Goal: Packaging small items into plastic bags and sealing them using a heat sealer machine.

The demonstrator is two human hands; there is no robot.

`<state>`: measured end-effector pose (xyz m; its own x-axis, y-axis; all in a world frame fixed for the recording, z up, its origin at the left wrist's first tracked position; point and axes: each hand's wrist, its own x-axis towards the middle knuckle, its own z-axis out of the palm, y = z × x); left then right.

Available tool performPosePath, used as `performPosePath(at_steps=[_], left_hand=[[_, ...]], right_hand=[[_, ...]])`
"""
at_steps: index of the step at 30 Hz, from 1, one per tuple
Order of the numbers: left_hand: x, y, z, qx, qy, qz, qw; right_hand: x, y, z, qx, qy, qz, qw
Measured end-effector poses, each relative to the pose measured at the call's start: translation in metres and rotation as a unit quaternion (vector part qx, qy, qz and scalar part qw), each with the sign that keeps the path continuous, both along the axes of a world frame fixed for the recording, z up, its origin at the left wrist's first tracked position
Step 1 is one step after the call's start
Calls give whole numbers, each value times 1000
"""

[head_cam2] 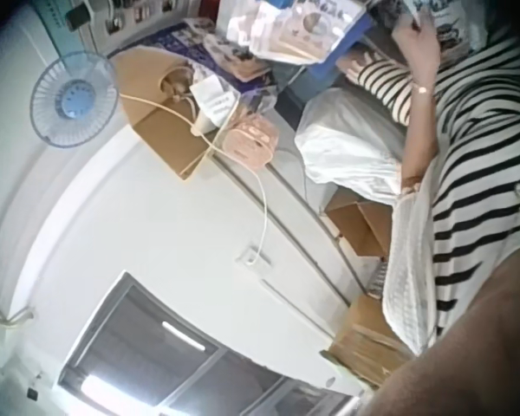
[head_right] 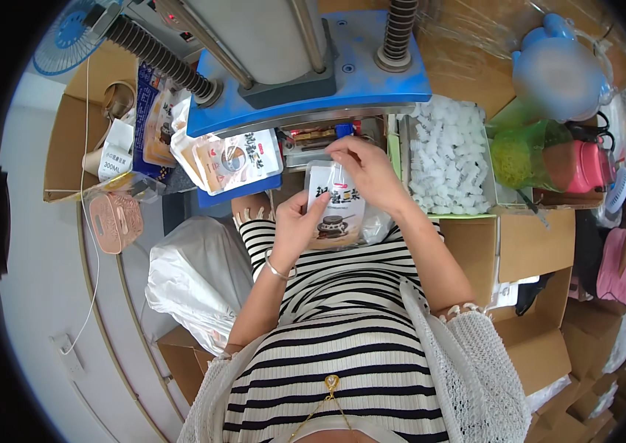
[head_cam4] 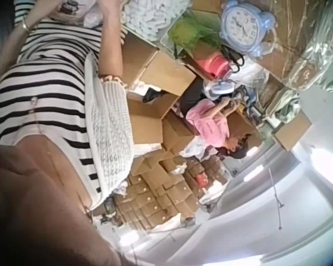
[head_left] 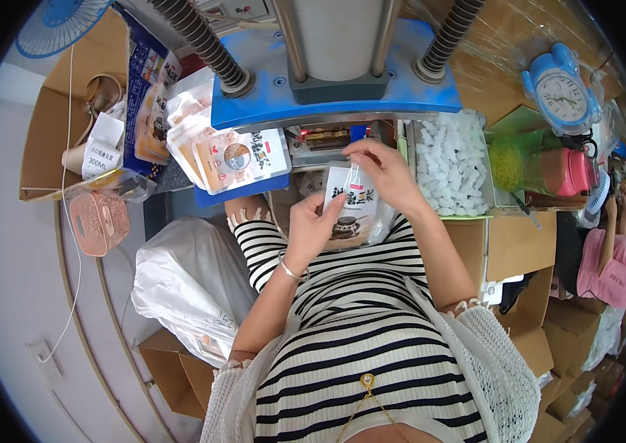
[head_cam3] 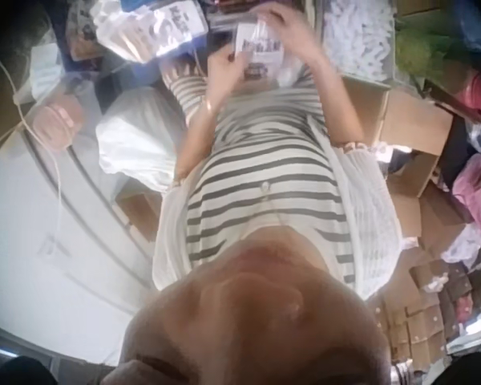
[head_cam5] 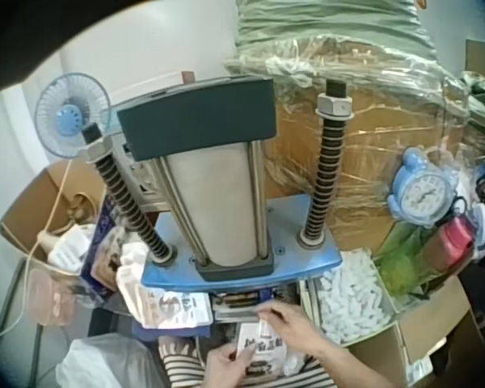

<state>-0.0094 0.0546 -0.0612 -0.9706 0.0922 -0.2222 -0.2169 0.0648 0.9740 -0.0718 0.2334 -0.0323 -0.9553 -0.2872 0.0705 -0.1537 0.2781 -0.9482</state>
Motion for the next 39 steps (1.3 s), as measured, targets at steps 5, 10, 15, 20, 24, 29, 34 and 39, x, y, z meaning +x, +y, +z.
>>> performPosePath(at_steps=[5,10,15,20,24,29,34,39], left_hand=[[-22,-12,-5,48,1,39,998],[-52,-19,-23,41,-25,76,996],[-43,-27,36,-424,148,76,890],[-20,-71,-15,-572,334,122,739],[5,-69,-16,-558,314,76,765],[-22,-80,18,-486,328,125,800],[10,-53,75,-249,162,70,952],[7,-23,23,-161,67,6,985]], right_hand=[[6,12,-13,57,42,-169,983],[-6,53,-4,323,254,-249,877],[-1,60,-28,496,152,-209,829],[-9,64,-26,406,176,-238,865],[-5,72,-32,362,201,-220,883],[-3,73,-27,227,149,-263,926],[28,46,10,-102,-63,-193,974],[19,7,44,130,177,8,976]])
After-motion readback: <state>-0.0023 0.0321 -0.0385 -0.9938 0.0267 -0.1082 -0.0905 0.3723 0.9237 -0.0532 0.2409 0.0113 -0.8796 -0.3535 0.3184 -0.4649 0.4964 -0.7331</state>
